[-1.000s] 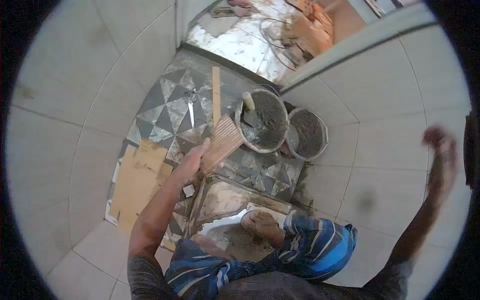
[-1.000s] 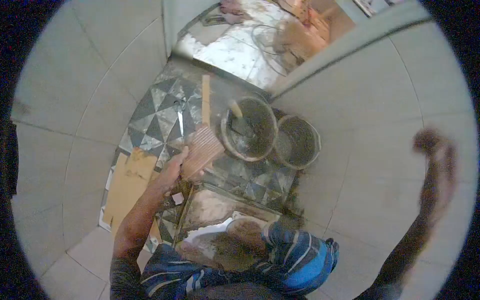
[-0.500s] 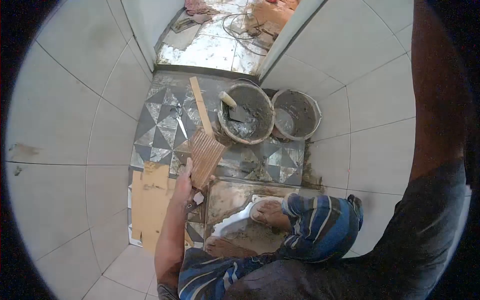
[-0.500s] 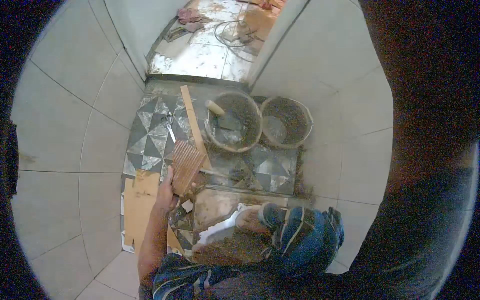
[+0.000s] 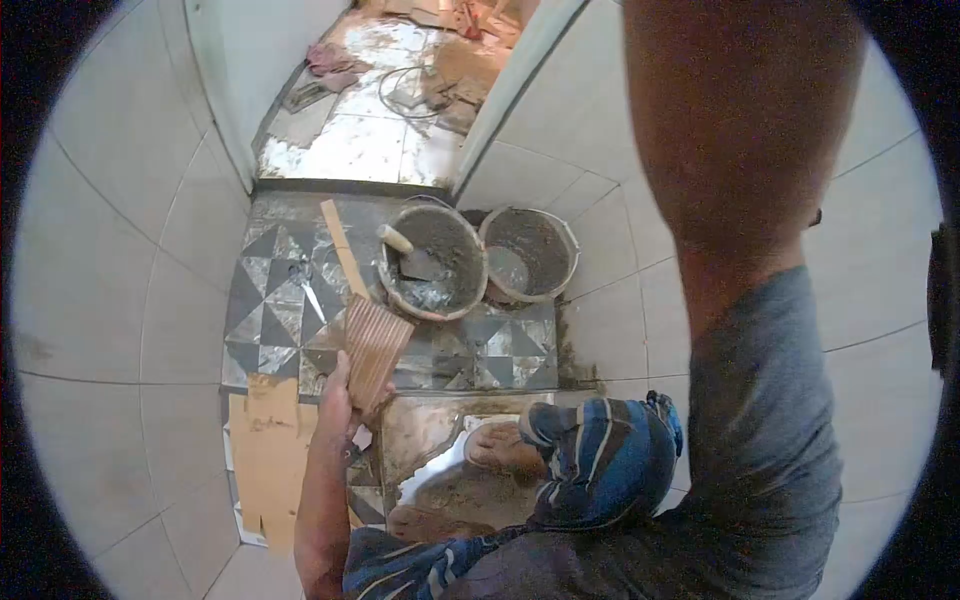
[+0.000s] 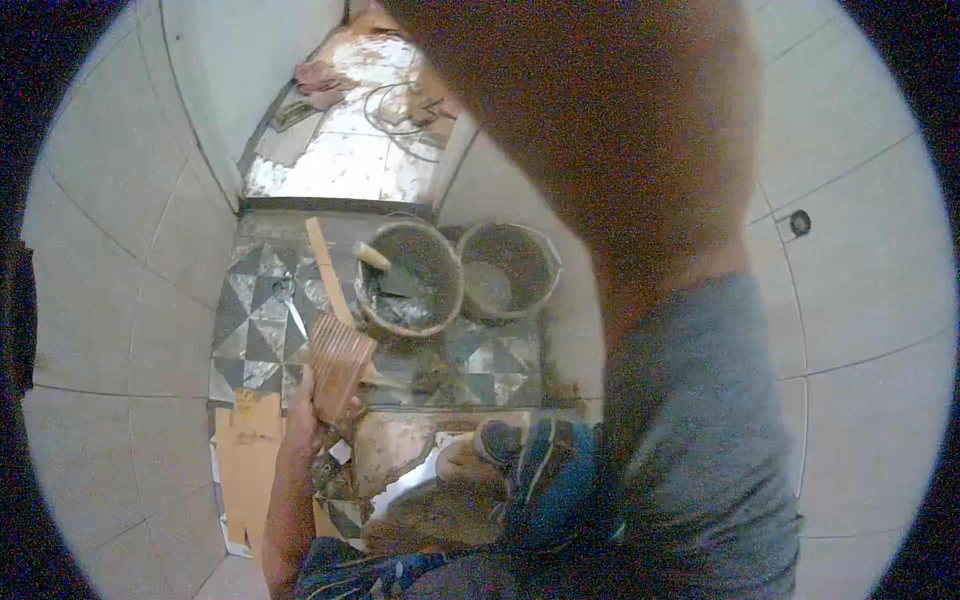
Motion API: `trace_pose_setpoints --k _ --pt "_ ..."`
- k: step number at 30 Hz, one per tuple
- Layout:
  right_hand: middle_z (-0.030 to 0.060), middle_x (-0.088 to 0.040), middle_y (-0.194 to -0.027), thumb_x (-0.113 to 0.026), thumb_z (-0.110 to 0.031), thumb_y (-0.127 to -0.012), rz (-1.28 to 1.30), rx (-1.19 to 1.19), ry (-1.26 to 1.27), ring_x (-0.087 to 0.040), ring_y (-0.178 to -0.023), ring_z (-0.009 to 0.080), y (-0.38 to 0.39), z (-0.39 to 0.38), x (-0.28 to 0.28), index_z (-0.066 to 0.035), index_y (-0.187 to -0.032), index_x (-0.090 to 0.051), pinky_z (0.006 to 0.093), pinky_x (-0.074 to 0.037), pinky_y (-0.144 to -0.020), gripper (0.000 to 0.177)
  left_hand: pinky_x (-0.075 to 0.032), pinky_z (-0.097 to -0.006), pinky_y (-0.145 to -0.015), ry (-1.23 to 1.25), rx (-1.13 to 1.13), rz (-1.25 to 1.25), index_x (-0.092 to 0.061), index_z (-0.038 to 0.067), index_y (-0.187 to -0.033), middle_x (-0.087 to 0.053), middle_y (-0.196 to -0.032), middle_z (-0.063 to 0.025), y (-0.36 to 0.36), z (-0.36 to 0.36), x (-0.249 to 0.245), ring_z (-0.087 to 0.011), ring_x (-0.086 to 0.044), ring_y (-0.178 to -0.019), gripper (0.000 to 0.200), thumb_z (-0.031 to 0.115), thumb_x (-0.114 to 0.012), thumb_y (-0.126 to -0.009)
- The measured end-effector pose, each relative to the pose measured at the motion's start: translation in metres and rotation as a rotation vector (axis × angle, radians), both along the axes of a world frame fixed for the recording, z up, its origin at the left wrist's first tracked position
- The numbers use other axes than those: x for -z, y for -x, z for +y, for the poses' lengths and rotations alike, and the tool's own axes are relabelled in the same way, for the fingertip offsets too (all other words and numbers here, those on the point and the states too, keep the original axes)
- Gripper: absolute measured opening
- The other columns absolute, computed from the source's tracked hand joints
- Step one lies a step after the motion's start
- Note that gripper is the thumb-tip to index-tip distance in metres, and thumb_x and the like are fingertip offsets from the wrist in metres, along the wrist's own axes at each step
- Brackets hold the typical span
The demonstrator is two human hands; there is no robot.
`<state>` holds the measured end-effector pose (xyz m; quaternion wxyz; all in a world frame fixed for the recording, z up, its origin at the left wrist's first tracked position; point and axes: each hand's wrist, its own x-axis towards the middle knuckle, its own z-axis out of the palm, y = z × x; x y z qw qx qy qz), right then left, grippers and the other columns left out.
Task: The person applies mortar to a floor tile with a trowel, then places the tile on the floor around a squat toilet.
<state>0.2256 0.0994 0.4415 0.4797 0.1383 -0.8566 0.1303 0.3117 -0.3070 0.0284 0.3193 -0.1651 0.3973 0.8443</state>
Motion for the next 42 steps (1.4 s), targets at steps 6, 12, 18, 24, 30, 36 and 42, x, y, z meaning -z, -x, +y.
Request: trace_pose_setpoints --k 6,12,18,24,30,36,42 --pt "0.0116 -0.067 -0.122 -0.057 -0.036 -0.105 -0.005 -0.020 -0.012 -0.063 -0.115 0.0257 0.004 0.002 0.004 -0.005 -0.127 -0.064 0.0433 -0.047 -0.105 0.038 -0.062 -0.0375 -0.069 -0.080 -0.001 0.009 -0.055 -0.001 -0.138 -0.073 -0.112 -0.0168 0.002 0.002 0.009 -0.0265 -0.075 -0.084 0.069 0.060 -0.038 -0.110" --pt "0.0116 -0.067 -0.122 -0.057 -0.035 -0.104 0.023 -0.013 -0.028 -0.063 -0.115 0.0264 0.009 0.018 -0.016 -0.006 -0.127 -0.064 0.0439 -0.047 -0.105 0.038 -0.061 -0.0363 -0.072 -0.107 0.014 0.059 -0.059 -0.001 -0.135 -0.074 -0.111 -0.0147 -0.001 0.000 0.005 -0.0241 -0.075 -0.087 0.068 0.059 -0.041 -0.110" --pt "0.0115 -0.067 -0.121 -0.058 -0.035 -0.102 0.043 0.004 -0.043 -0.063 -0.116 0.0270 0.007 0.027 -0.026 -0.007 -0.127 -0.063 0.0444 -0.047 -0.104 0.038 -0.060 -0.0329 -0.074 -0.045 0.060 0.012 -0.060 0.001 -0.137 -0.074 -0.112 -0.0121 0.005 0.004 0.003 -0.0209 -0.076 -0.089 0.067 0.059 -0.042 -0.110" --pt "0.0115 -0.067 -0.120 -0.058 -0.035 -0.101 0.073 0.029 -0.019 -0.063 -0.116 0.0277 0.006 0.036 -0.017 -0.008 -0.127 -0.063 0.0450 -0.047 -0.104 0.038 -0.060 -0.0342 -0.074 -0.022 0.039 0.079 -0.058 0.002 -0.139 -0.073 -0.113 -0.0122 0.001 0.004 0.008 -0.0221 -0.075 -0.089 0.065 0.059 -0.043 -0.110" --pt "0.0115 -0.067 -0.120 -0.059 -0.034 -0.100 0.078 0.032 -0.012 -0.063 -0.116 0.0284 -0.002 0.042 -0.012 -0.008 -0.127 -0.063 0.0456 -0.047 -0.104 0.037 -0.061 -0.0369 -0.076 0.003 -0.049 -0.104 -0.056 0.002 -0.142 -0.072 -0.117 -0.0139 0.000 0.012 0.003 -0.0251 -0.075 -0.089 0.065 0.057 -0.042 -0.111" --pt "0.0115 -0.067 -0.119 -0.060 -0.034 -0.099 0.079 0.055 -0.012 -0.063 -0.116 0.0290 -0.014 0.049 -0.008 -0.009 -0.127 -0.063 0.0462 -0.047 -0.103 0.037 -0.061 -0.0358 -0.073 0.060 0.072 -0.054 -0.056 0.002 -0.141 -0.072 -0.119 -0.0144 -0.003 0.011 0.006 -0.0251 -0.075 -0.089 0.066 0.058 -0.040 -0.111" --pt "0.0115 -0.066 -0.119 -0.060 -0.034 -0.098 0.076 0.066 -0.015 -0.063 -0.116 0.0297 -0.019 0.048 -0.003 -0.010 -0.127 -0.063 0.0468 -0.047 -0.103 0.037 -0.060 -0.0359 -0.073 0.152 0.094 -0.070 -0.056 0.003 -0.141 -0.072 -0.118 -0.0138 -0.006 0.013 -0.004 -0.0247 -0.075 -0.088 0.067 0.060 -0.042 -0.110"
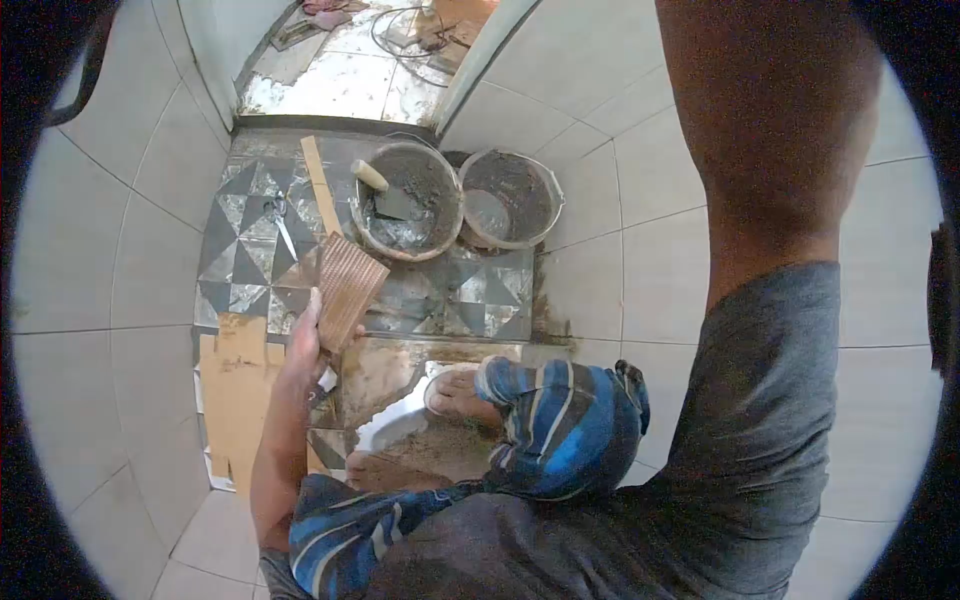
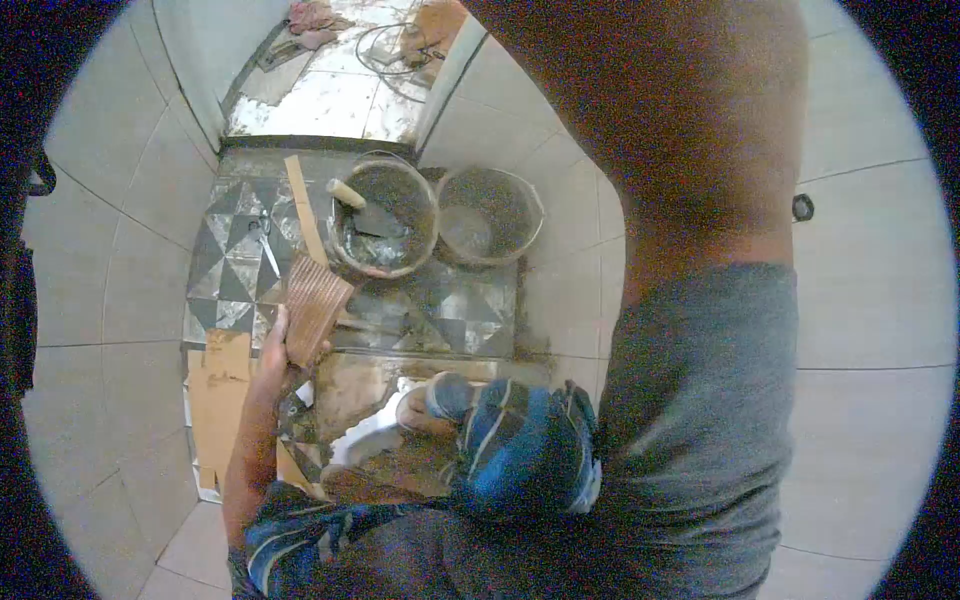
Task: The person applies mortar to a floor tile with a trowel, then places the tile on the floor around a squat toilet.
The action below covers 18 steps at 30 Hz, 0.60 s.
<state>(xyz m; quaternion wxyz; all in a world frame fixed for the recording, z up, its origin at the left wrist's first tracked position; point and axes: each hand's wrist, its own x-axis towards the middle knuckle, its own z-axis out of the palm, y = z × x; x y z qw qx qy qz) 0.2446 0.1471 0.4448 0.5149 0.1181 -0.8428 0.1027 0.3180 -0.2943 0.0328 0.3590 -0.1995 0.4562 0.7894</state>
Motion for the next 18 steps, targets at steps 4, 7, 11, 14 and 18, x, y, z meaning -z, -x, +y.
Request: trace_pose_setpoints --k 4,7,11,14,18 --pt "0.0115 -0.066 -0.118 -0.061 -0.033 -0.097 0.001 0.014 -0.014 -0.062 -0.116 0.0302 -0.008 0.004 0.007 -0.010 -0.127 -0.063 0.0472 -0.047 -0.103 0.037 -0.060 -0.0372 -0.079 -0.067 0.002 0.104 -0.056 0.002 -0.142 -0.071 -0.118 -0.0135 0.000 0.002 0.001 -0.0241 -0.075 -0.091 0.066 0.058 -0.042 -0.110" --pt "0.0114 -0.066 -0.118 -0.061 -0.033 -0.097 0.011 0.019 -0.014 -0.062 -0.116 0.0305 -0.012 0.011 0.015 -0.011 -0.127 -0.063 0.0475 -0.047 -0.102 0.037 -0.061 -0.0384 -0.084 -0.068 0.003 0.108 -0.054 0.002 -0.144 -0.071 -0.120 -0.0133 -0.012 -0.003 -0.003 -0.0236 -0.073 -0.094 0.065 0.057 -0.041 -0.111" --pt "0.0114 -0.066 -0.118 -0.062 -0.033 -0.096 0.020 0.023 -0.024 -0.062 -0.116 0.0309 -0.009 0.019 0.021 -0.011 -0.127 -0.063 0.0479 -0.047 -0.102 0.038 -0.060 -0.0374 -0.084 0.001 -0.017 0.018 -0.053 0.002 -0.145 -0.070 -0.121 -0.0134 -0.015 0.002 -0.009 -0.0231 -0.073 -0.092 0.066 0.057 -0.042 -0.111" --pt "0.0114 -0.066 -0.117 -0.062 -0.033 -0.095 0.004 0.019 -0.021 -0.062 -0.116 0.0313 -0.009 0.019 0.020 -0.012 -0.127 -0.063 0.0482 -0.047 -0.102 0.038 -0.061 -0.0365 -0.082 -0.022 0.056 -0.010 -0.052 0.003 -0.146 -0.069 -0.123 -0.0139 -0.024 -0.019 0.011 -0.0232 -0.073 -0.092 0.068 0.059 -0.043 -0.110" --pt "0.0114 -0.066 -0.117 -0.062 -0.032 -0.095 0.003 0.014 -0.019 -0.062 -0.116 0.0317 -0.007 0.026 0.019 -0.012 -0.127 -0.063 0.0486 -0.047 -0.102 0.038 -0.062 -0.0342 -0.074 0.003 0.061 0.022 -0.050 0.001 -0.147 -0.069 -0.126 -0.0163 -0.020 -0.005 0.022 -0.0224 -0.074 -0.095 0.075 0.064 -0.043 -0.108"
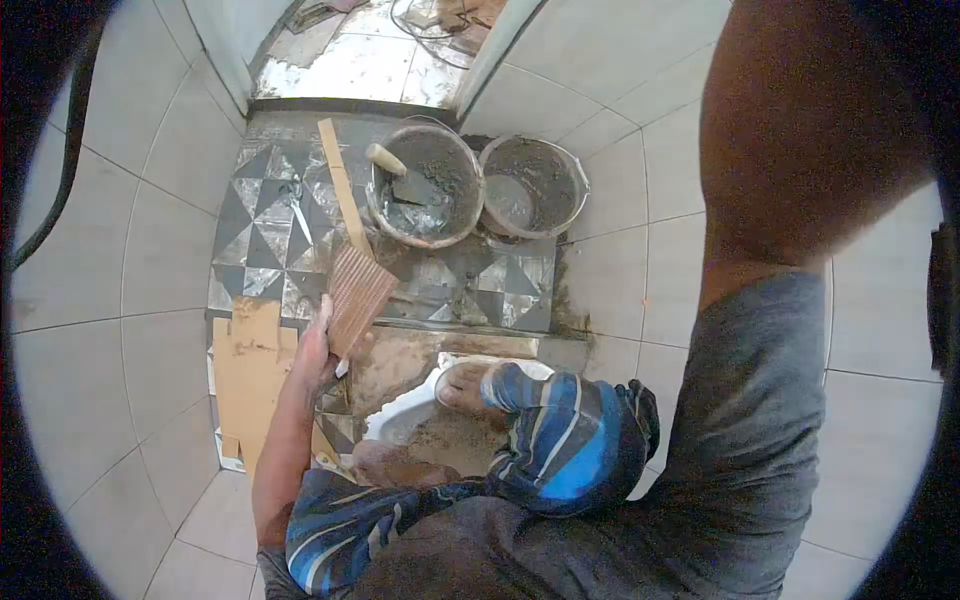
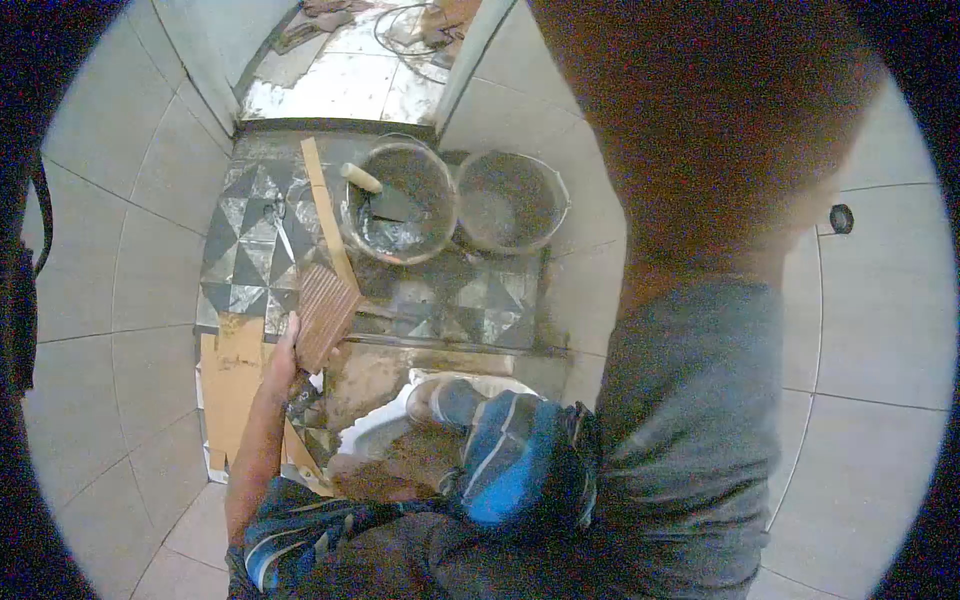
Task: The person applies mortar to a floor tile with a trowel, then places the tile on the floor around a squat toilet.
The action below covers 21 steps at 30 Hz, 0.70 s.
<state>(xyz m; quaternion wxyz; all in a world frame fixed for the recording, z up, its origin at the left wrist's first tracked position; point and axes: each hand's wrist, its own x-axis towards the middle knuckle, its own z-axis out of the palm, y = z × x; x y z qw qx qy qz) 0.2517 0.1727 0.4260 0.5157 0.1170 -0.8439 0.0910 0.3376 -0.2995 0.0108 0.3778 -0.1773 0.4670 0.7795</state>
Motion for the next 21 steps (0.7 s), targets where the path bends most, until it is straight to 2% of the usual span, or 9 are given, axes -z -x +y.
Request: trace_pose_setpoints --k 2,5,8,11,12,14,16,19,21 --pt "0.0114 -0.066 -0.117 -0.063 -0.032 -0.094 -0.011 0.001 -0.004 -0.062 -0.116 0.0319 -0.001 0.000 0.002 -0.012 -0.127 -0.063 0.0488 -0.047 -0.101 0.038 -0.062 -0.0343 -0.074 -0.018 -0.017 0.011 -0.050 0.001 -0.148 -0.069 -0.127 -0.0169 -0.003 -0.001 0.005 -0.0226 -0.074 -0.096 0.075 0.064 -0.043 -0.108" --pt "0.0114 -0.066 -0.116 -0.063 -0.032 -0.094 -0.016 0.030 0.010 -0.062 -0.116 0.0323 -0.009 -0.005 0.010 -0.013 -0.127 -0.062 0.0491 -0.047 -0.101 0.038 -0.061 -0.0356 -0.084 -0.036 0.003 -0.035 -0.051 0.001 -0.148 -0.068 -0.131 -0.0167 0.003 -0.012 0.005 -0.0240 -0.073 -0.103 0.071 0.059 -0.041 -0.110" --pt "0.0114 -0.066 -0.116 -0.063 -0.032 -0.093 -0.046 0.022 0.011 -0.062 -0.116 0.0326 -0.027 -0.011 0.030 -0.013 -0.126 -0.062 0.0494 -0.047 -0.101 0.038 -0.062 -0.0350 -0.083 -0.060 -0.085 -0.021 -0.050 -0.001 -0.149 -0.070 -0.126 -0.0162 -0.005 -0.005 0.004 -0.0245 -0.074 -0.098 0.068 0.056 -0.041 -0.111" --pt "0.0114 -0.066 -0.116 -0.064 -0.032 -0.093 -0.154 0.006 0.029 -0.062 -0.116 0.0329 -0.064 -0.032 0.065 -0.013 -0.126 -0.062 0.0497 -0.046 -0.101 0.039 -0.062 -0.0353 -0.085 -0.057 0.009 0.030 -0.057 -0.003 -0.142 -0.076 -0.111 -0.0133 -0.002 -0.011 0.016 -0.0223 -0.076 -0.093 0.069 0.056 -0.042 -0.111" --pt "0.0114 -0.066 -0.116 -0.064 -0.032 -0.092 -0.227 -0.022 0.039 -0.062 -0.116 0.0330 -0.076 -0.041 0.083 -0.014 -0.126 -0.062 0.0498 -0.046 -0.101 0.039 -0.059 -0.0361 -0.090 0.033 0.002 0.000 -0.063 -0.001 -0.138 -0.076 -0.113 -0.0124 -0.002 -0.012 0.015 -0.0213 -0.075 -0.099 0.067 0.057 -0.042 -0.111" --pt "0.0114 -0.066 -0.116 -0.064 -0.032 -0.092 -0.445 -0.103 0.057 -0.062 -0.116 0.0333 -0.090 -0.065 0.125 -0.014 -0.126 -0.062 0.0500 -0.046 -0.101 0.039 -0.059 -0.0355 -0.090 0.099 0.014 -0.018 -0.063 0.000 -0.138 -0.076 -0.113 -0.0123 -0.003 -0.014 -0.014 -0.0210 -0.075 -0.098 0.068 0.058 -0.041 -0.111" --pt "0.0114 -0.066 -0.115 -0.064 -0.031 -0.092 -0.668 -0.193 0.051 -0.062 -0.116 0.0335 -0.105 -0.088 0.165 -0.014 -0.126 -0.062 0.0501 -0.046 -0.101 0.039 -0.057 -0.0341 -0.089 0.045 0.040 0.063 -0.062 -0.001 -0.139 -0.076 -0.115 -0.0120 0.002 -0.012 0.002 -0.0201 -0.074 -0.099 0.069 0.058 -0.040 -0.111" --pt "0.0114 -0.066 -0.115 -0.064 -0.031 -0.091 -1.019 -0.367 0.011 -0.062 -0.116 0.0338 -0.126 -0.118 0.232 -0.014 -0.126 -0.062 0.0504 -0.046 -0.100 0.039 -0.060 -0.0363 -0.083 0.020 0.014 0.056 -0.059 0.001 -0.141 -0.073 -0.117 -0.0138 0.002 -0.006 -0.008 -0.0229 -0.074 -0.097 0.072 0.063 -0.039 -0.110" --pt "0.0114 -0.066 -0.115 -0.065 -0.031 -0.091 -1.215 -0.479 -0.046 -0.062 -0.116 0.0340 -0.146 -0.135 0.278 -0.015 -0.126 -0.062 0.0506 -0.046 -0.100 0.039 -0.058 -0.0349 -0.086 0.022 0.017 0.058 -0.060 0.000 -0.140 -0.074 -0.116 -0.0124 0.006 -0.008 -0.003 -0.0209 -0.074 -0.098 0.071 0.061 -0.038 -0.110"
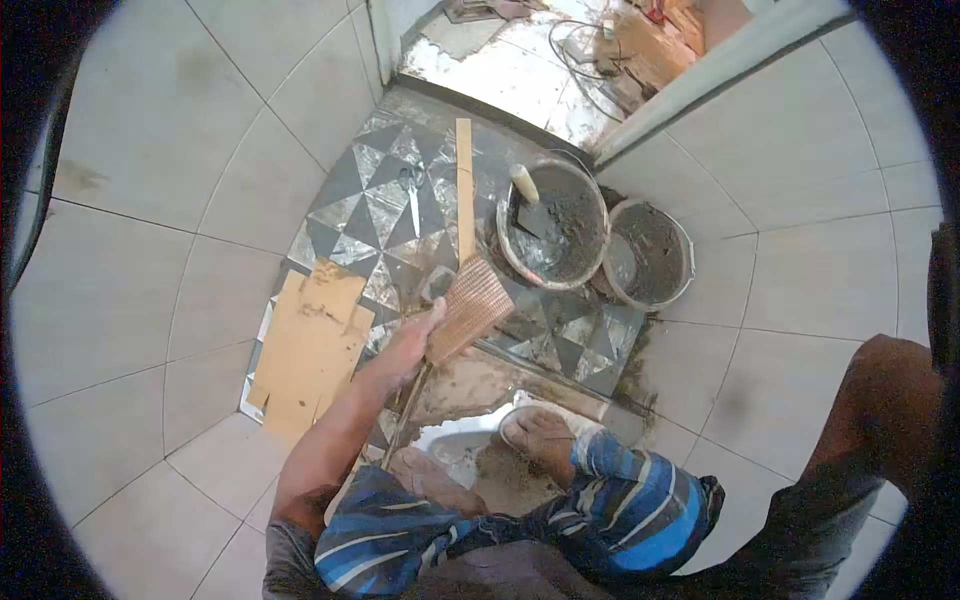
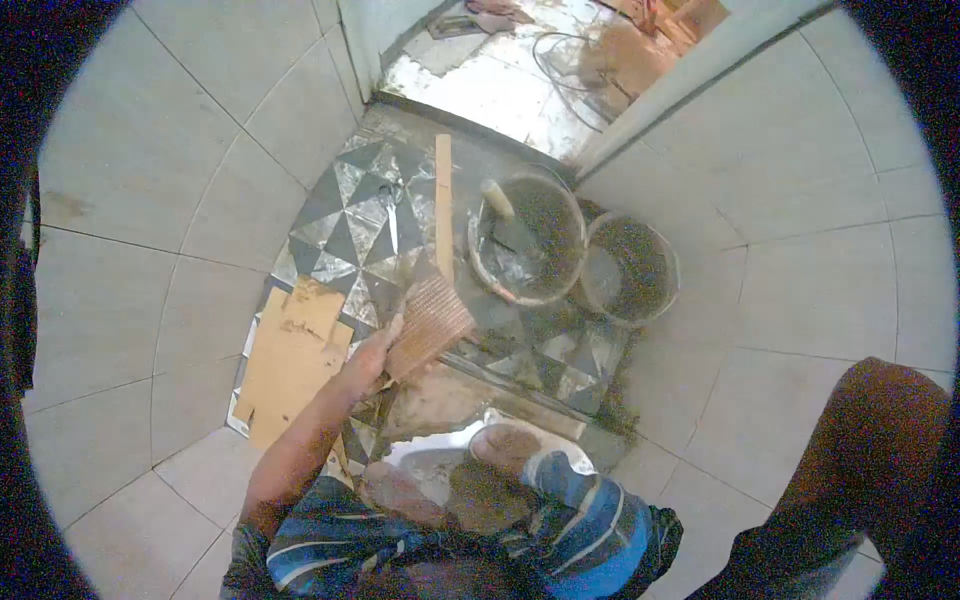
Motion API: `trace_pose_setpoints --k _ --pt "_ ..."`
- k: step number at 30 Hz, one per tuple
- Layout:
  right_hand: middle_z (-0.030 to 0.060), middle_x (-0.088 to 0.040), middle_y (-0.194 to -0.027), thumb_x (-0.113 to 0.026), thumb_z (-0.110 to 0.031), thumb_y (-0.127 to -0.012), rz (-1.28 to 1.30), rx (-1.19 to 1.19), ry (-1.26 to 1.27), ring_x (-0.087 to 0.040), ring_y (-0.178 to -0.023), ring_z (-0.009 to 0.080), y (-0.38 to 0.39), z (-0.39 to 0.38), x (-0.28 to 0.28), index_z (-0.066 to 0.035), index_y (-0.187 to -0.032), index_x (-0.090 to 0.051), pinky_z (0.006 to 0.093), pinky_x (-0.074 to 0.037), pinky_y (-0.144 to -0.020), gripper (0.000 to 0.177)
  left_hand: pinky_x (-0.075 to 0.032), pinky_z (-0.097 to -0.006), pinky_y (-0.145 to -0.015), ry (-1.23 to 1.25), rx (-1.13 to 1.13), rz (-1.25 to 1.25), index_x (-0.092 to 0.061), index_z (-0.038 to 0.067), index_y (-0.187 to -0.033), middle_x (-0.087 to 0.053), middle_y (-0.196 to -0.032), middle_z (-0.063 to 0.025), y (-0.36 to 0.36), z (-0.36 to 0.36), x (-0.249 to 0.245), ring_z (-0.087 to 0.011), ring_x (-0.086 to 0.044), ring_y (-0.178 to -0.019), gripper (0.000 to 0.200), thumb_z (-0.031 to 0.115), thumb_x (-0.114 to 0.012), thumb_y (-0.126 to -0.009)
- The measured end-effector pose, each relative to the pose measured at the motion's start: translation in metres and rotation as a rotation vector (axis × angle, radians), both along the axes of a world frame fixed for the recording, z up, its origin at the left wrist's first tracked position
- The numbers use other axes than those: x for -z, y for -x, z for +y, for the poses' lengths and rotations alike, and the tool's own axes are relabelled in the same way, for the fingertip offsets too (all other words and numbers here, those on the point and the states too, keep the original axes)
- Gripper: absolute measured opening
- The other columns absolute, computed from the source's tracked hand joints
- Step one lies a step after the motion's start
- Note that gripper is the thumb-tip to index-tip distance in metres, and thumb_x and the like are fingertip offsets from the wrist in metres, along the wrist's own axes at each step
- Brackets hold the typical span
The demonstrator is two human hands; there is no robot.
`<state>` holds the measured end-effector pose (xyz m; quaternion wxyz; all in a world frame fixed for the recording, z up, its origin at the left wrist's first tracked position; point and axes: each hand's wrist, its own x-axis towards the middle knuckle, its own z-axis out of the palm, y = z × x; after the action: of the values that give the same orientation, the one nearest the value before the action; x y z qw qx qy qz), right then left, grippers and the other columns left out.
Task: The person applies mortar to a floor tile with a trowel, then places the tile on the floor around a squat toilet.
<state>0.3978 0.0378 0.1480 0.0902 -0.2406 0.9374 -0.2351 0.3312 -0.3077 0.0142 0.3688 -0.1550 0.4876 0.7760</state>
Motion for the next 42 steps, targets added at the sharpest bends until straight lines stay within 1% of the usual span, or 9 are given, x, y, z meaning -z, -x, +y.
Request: trace_pose_setpoints --k 5,12,19,24,30,33,37,40,42 --pt "0.0113 -0.066 -0.114 -0.065 -0.031 -0.090 -0.228 -0.257 -0.114 -0.062 -0.116 0.0346 -0.052 -0.023 0.099 -0.015 -0.126 -0.062 0.0511 -0.046 -0.100 0.040 -0.056 -0.0341 -0.090 -0.018 0.024 0.058 -0.062 -0.001 -0.138 -0.075 -0.114 -0.0113 -0.003 0.001 0.000 -0.0186 -0.073 -0.099 0.075 0.064 -0.039 -0.109" --pt "0.0131 -0.065 -0.112 -0.065 -0.029 -0.084 -0.198 -0.355 -0.308 -0.061 -0.116 0.0376 -0.118 -0.023 0.177 -0.016 -0.122 -0.062 0.0527 -0.046 -0.098 0.041 -0.058 -0.0332 -0.072 0.105 0.123 0.066 -0.066 0.005 -0.136 -0.076 -0.109 -0.0124 -0.008 0.008 0.032 -0.0160 -0.074 -0.088 0.080 0.073 -0.041 -0.104" --pt "0.0132 -0.064 -0.107 -0.061 -0.024 -0.088 -0.078 -0.123 -0.189 -0.059 -0.112 0.0380 -0.120 -0.040 0.157 -0.013 -0.111 -0.062 0.0538 -0.046 -0.091 0.025 -0.058 -0.0328 -0.076 -0.094 0.078 0.044 -0.067 0.003 -0.133 -0.075 -0.106 -0.0097 -0.004 0.013 0.031 -0.0179 -0.074 -0.084 0.066 0.060 -0.043 -0.110" --pt "0.0121 -0.064 -0.104 -0.061 -0.022 -0.091 0.010 -0.285 -0.186 -0.060 -0.109 0.0395 -0.123 -0.028 0.179 -0.009 -0.102 -0.064 0.0536 -0.046 -0.093 0.017 -0.057 -0.0318 -0.076 -0.080 0.113 0.082 -0.067 0.004 -0.132 -0.075 -0.099 -0.0088 0.002 0.011 0.034 -0.0167 -0.072 -0.083 0.070 0.064 -0.042 -0.108" --pt "0.0145 -0.065 -0.110 -0.064 -0.022 -0.088 -0.210 -0.116 -0.300 -0.061 -0.109 0.0408 -0.146 -0.018 0.200 -0.011 -0.114 -0.065 0.0557 -0.046 -0.091 0.028 -0.057 -0.0318 -0.077 -0.062 0.124 0.111 -0.066 0.005 -0.136 -0.076 -0.098 -0.0080 -0.002 0.011 0.038 -0.0176 -0.072 -0.084 0.070 0.064 -0.040 -0.109" --pt "0.0214 -0.068 -0.107 -0.065 -0.031 -0.094 -0.289 -0.294 -0.008 -0.067 -0.104 0.0372 -0.008 -0.086 0.024 -0.004 -0.116 -0.066 0.0522 -0.051 -0.088 0.035 -0.059 -0.0352 -0.082 -0.053 0.008 0.018 -0.061 0.006 -0.143 -0.074 -0.115 -0.0104 -0.003 0.005 0.034 -0.0178 -0.073 -0.094 0.071 0.064 -0.038 -0.109" --pt "0.0193 -0.072 -0.105 -0.057 -0.040 -0.102 0.220 0.333 0.281 -0.071 -0.097 0.0306 0.255 -0.061 -0.071 -0.004 -0.116 -0.069 0.0440 -0.055 -0.083 0.041 -0.060 -0.0377 -0.086 0.031 -0.011 -0.073 -0.053 0.006 -0.149 -0.070 -0.128 -0.0125 -0.004 -0.012 -0.004 -0.0206 -0.072 -0.107 0.070 0.062 -0.035 -0.111" --pt "0.0135 -0.074 -0.098 -0.052 -0.048 -0.107 0.338 0.529 0.158 -0.071 -0.089 0.0258 0.345 -0.055 0.040 -0.003 -0.117 -0.071 0.0384 -0.056 -0.078 0.049 -0.060 -0.0388 -0.087 -0.067 -0.055 -0.167 -0.050 0.005 -0.151 -0.069 -0.129 -0.0142 -0.014 -0.030 0.011 -0.0236 -0.072 -0.109 0.072 0.063 -0.032 -0.111" --pt "0.0176 -0.071 -0.100 -0.048 -0.051 -0.107 -0.137 0.514 0.324 -0.068 -0.089 0.0305 0.338 -0.060 0.121 -0.003 -0.125 -0.067 0.0429 -0.054 -0.081 0.054 -0.059 -0.0385 -0.088 -0.064 -0.017 -0.144 -0.049 0.004 -0.152 -0.068 -0.130 -0.0151 -0.015 -0.044 0.006 -0.0239 -0.071 -0.111 0.074 0.064 -0.031 -0.110"
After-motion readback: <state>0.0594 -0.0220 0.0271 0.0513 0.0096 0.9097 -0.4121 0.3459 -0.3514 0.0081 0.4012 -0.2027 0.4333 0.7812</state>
